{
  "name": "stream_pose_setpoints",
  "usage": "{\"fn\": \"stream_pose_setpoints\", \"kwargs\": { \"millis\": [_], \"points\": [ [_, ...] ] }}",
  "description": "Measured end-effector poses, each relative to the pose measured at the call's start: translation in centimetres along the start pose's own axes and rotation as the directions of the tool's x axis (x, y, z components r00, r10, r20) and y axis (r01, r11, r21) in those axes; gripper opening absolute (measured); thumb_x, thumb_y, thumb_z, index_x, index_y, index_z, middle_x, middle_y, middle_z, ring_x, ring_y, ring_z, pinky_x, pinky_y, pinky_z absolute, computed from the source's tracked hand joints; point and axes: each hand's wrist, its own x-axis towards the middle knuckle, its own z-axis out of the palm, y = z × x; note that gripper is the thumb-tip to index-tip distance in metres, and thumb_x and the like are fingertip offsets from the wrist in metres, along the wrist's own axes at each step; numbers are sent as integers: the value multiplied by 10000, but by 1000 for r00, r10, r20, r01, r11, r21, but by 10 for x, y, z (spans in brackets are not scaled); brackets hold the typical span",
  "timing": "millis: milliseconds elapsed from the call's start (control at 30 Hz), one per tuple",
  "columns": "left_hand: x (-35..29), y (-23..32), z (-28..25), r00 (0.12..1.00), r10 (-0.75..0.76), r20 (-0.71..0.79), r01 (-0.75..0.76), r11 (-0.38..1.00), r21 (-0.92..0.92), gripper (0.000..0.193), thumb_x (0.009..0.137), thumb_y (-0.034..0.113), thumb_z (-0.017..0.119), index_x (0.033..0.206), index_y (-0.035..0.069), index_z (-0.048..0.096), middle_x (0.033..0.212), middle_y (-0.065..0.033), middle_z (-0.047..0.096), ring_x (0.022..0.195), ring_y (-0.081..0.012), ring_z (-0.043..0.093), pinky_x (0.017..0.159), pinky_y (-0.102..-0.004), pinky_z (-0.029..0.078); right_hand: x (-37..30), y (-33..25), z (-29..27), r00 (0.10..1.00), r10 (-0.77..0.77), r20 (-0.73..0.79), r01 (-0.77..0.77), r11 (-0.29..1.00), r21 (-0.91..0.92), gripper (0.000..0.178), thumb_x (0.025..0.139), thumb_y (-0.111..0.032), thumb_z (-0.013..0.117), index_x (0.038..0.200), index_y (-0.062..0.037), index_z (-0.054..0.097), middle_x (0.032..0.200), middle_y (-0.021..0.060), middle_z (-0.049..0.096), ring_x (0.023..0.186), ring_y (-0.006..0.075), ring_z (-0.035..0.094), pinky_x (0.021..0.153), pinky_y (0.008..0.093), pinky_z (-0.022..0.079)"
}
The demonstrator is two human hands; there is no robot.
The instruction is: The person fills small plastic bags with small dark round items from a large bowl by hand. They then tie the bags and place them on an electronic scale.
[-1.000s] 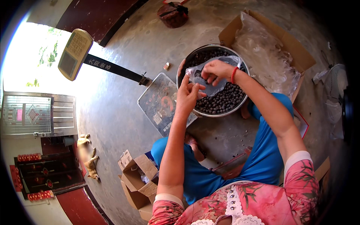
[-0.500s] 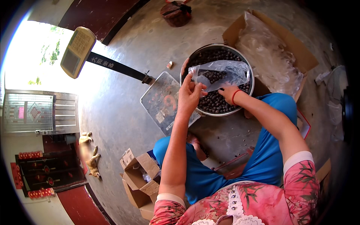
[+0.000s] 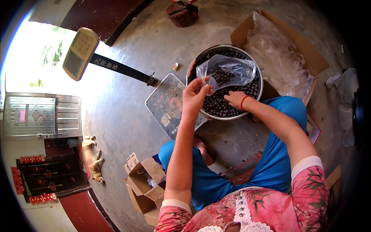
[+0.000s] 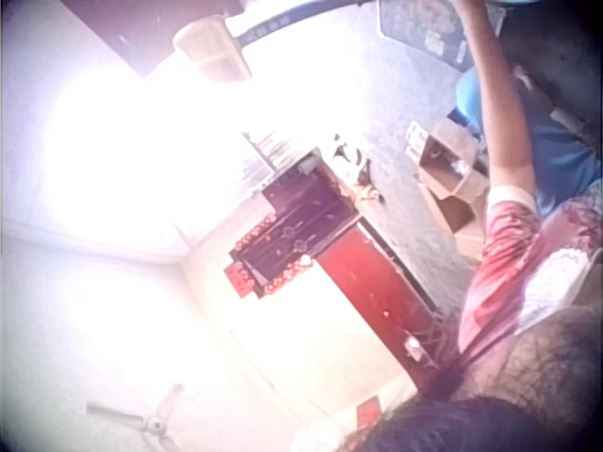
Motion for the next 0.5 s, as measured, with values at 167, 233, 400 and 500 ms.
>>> {"fn": "stream_pose_setpoints", "kwargs": {
  "millis": [167,233,400,500],
  "points": [
    [0,-1,3,1000,-2,4,2,1000,13,282,816,77,549,1075,-32,525,812,-68,598,690,-115,568,675,-237,460,7,-12,-8,994,41,-101,-34,997,73,159,804,-213,499,893,-89,544,891,164,569,848,338,561,729,405,457],
    [0,0,3,1000,-9,6,9,1000,28,283,818,76,545,1080,-29,522,809,-67,598,685,-113,567,672,-236,460,8,-19,-23,999,13,-50,-4,985,171,147,795,-200,501,874,-89,556,886,161,581,842,337,562,705,399,457],
    [1,-3,2,999,-34,-5,34,999,42,275,820,69,531,1079,-24,521,805,-65,597,674,-107,561,656,-228,457,21,-19,-40,905,-291,310,111,865,490,185,774,-228,534,896,-107,604,748,68,588,728,199,568,593,335,457],
    [0,-4,0,999,-38,-25,40,998,50,263,824,62,521,1073,-22,525,802,-61,595,663,-101,553,641,-221,454,-3,-53,-113,815,-266,514,-131,781,611,208,780,-282,538,923,-146,602,667,-27,486,606,86,474,473,243,402]
  ]
}}
